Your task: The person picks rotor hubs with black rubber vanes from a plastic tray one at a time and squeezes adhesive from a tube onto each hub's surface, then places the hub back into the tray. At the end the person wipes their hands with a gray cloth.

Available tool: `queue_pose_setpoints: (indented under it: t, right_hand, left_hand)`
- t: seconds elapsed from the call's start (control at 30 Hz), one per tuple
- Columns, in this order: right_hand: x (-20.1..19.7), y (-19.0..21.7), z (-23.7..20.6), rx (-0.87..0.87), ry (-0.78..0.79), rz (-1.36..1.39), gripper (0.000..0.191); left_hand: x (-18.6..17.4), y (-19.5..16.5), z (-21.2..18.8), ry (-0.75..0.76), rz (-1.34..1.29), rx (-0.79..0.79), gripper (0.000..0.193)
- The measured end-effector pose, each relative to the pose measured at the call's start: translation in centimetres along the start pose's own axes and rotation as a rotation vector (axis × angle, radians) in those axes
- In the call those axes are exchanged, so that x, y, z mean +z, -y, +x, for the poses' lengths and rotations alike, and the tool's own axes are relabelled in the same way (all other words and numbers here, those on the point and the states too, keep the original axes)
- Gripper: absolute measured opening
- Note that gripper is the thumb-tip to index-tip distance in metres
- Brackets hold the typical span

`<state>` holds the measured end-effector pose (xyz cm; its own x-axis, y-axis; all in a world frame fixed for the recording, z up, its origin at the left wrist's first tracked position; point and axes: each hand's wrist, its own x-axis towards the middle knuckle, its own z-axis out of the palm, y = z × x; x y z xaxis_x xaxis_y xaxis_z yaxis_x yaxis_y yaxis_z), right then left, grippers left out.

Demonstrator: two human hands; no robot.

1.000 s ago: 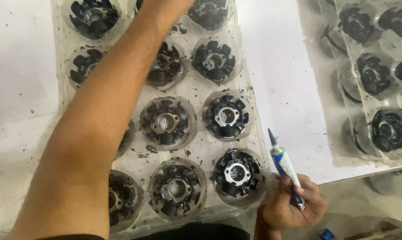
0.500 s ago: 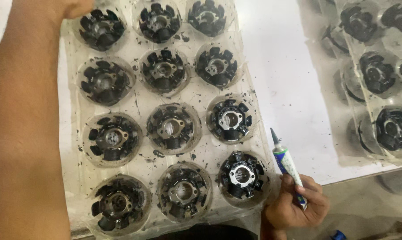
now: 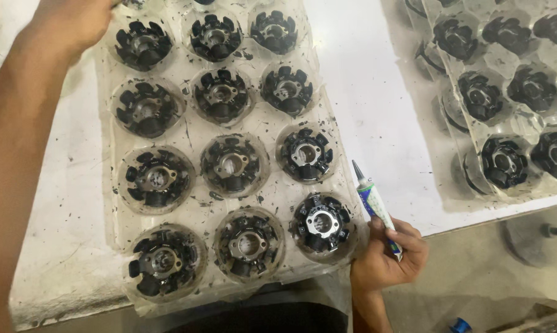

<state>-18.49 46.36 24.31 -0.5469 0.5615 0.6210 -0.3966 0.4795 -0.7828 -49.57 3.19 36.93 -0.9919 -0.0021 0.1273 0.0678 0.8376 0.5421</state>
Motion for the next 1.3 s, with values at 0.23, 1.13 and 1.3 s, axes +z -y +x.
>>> queue_pose_setpoints:
  t: [0.23, 1.13, 1.3]
  right_hand:
    - [0.9, 0.1, 0.2, 0.070, -0.059, 0.157, 0.030]
    - [-7.1, 13.0, -5.2, -0.183, 0.658, 0.201, 0.036]
    - [-8.4, 12.1, -3.6, -0.194, 0.894, 0.274, 0.028]
  left_hand:
    - [-3.0, -6.2, -20.4, 0.177, -1.486, 0.032, 0.056]
    - [1.9, -14.9, -39.6, -0.153, -1.803, 0.128, 0.062]
    - [1.8, -15.1, -41.5, -0.244, -1.444, 0.233, 0.045]
